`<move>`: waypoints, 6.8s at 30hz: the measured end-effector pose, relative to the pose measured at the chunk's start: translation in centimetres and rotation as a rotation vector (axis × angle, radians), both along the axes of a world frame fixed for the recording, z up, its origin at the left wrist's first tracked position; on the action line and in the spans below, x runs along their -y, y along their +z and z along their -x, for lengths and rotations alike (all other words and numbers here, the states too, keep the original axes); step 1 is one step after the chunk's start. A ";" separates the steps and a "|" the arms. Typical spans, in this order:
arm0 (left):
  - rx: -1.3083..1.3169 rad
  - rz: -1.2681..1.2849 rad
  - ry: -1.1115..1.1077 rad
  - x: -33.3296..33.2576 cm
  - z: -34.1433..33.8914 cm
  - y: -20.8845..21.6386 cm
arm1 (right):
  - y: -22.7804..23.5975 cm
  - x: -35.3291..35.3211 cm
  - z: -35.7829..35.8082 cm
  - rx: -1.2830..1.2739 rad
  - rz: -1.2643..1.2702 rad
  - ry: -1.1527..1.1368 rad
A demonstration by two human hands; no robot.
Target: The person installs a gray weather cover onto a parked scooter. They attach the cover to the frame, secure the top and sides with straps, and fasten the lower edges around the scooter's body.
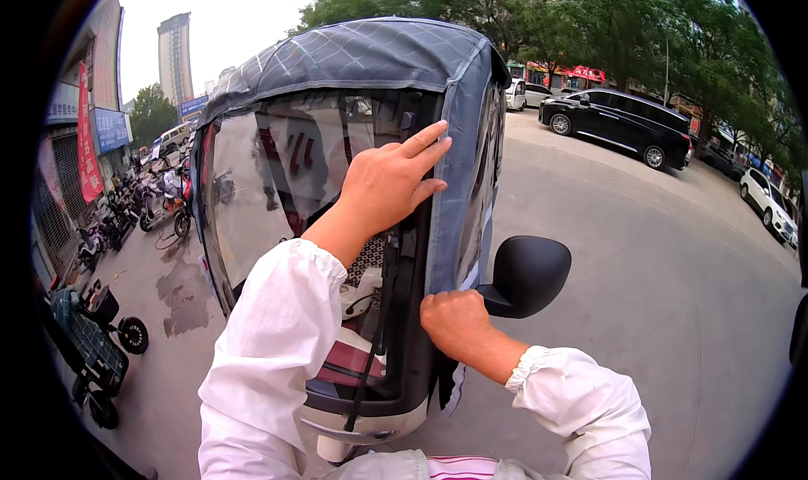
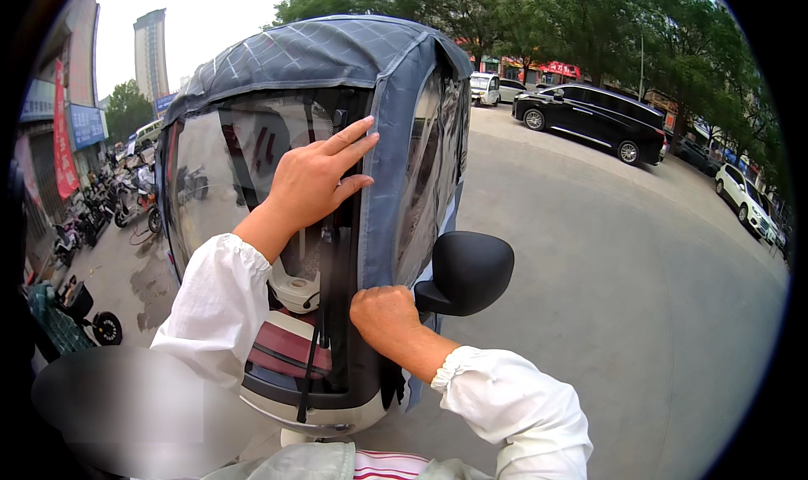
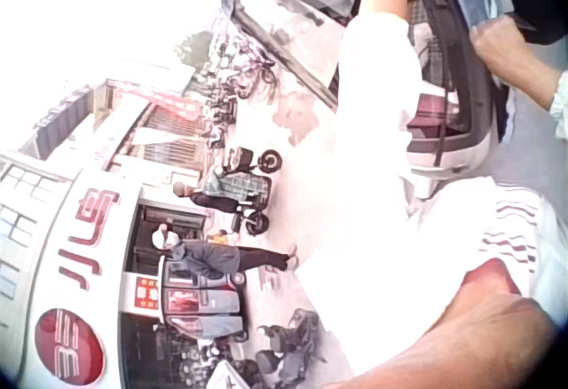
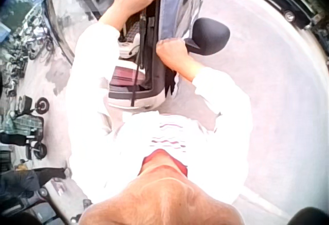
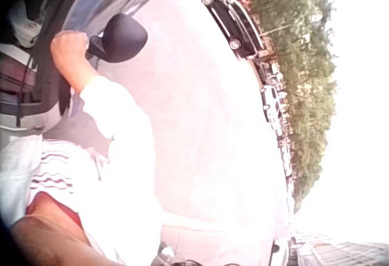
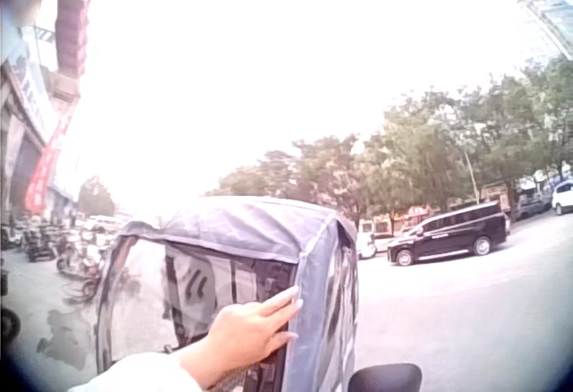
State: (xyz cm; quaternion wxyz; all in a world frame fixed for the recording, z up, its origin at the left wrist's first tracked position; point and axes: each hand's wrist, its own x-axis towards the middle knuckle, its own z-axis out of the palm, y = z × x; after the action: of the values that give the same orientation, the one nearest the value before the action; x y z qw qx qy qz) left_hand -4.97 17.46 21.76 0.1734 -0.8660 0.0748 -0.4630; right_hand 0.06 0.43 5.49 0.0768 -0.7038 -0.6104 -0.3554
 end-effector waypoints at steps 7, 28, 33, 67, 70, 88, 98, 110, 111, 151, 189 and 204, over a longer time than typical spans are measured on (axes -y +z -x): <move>-0.140 -0.115 0.199 -0.1 -0.7 0.8 | -0.3 -0.7 0.7 0.059 -0.012 -0.081; -0.306 -0.375 0.369 2.5 2.7 -8.6 | -4.2 -3.0 2.1 -0.093 -0.282 -0.284; -0.257 -0.509 0.341 2.1 4.6 -12.5 | -12.2 -2.3 10.0 -0.567 0.003 -0.061; -0.403 1.329 0.000 10.3 6.5 -33.5 | -16.0 3.9 1.6 -0.765 -0.176 -0.077; -0.298 1.250 0.111 11.8 6.4 -32.3 | -14.8 4.1 0.5 -1.092 -0.272 0.152; 0.176 1.203 0.158 14.9 1.8 -30.1 | -15.6 5.2 -4.5 -1.138 -0.366 0.370; -0.008 1.455 0.139 14.7 1.9 -29.3 | -15.4 6.4 -3.6 -0.943 -0.385 0.295; -0.015 1.432 0.103 14.3 2.0 -28.9 | -14.8 6.4 -3.8 -0.828 -0.340 0.253; 0.000 1.463 0.069 14.2 2.0 -29.0 | -14.9 6.3 -3.8 -0.825 -0.338 0.253; 0.025 1.394 0.109 14.4 1.6 -27.3 | -14.2 6.1 -3.0 -0.883 -0.338 0.180; 0.262 2.106 -0.328 14.8 -0.3 -32.7 | -12.3 5.7 -3.5 -1.506 -0.339 0.038; 0.378 1.690 -0.116 15.1 -0.8 -32.9 | -11.9 5.8 -4.3 -1.461 -0.233 0.057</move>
State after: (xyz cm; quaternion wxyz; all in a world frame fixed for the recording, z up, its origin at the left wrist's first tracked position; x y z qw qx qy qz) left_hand -4.22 2.32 -11.11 -0.5423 -0.6080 -0.2801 -0.5077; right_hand 4.31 -5.33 -6.45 0.5468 -0.7321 -0.3802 0.1432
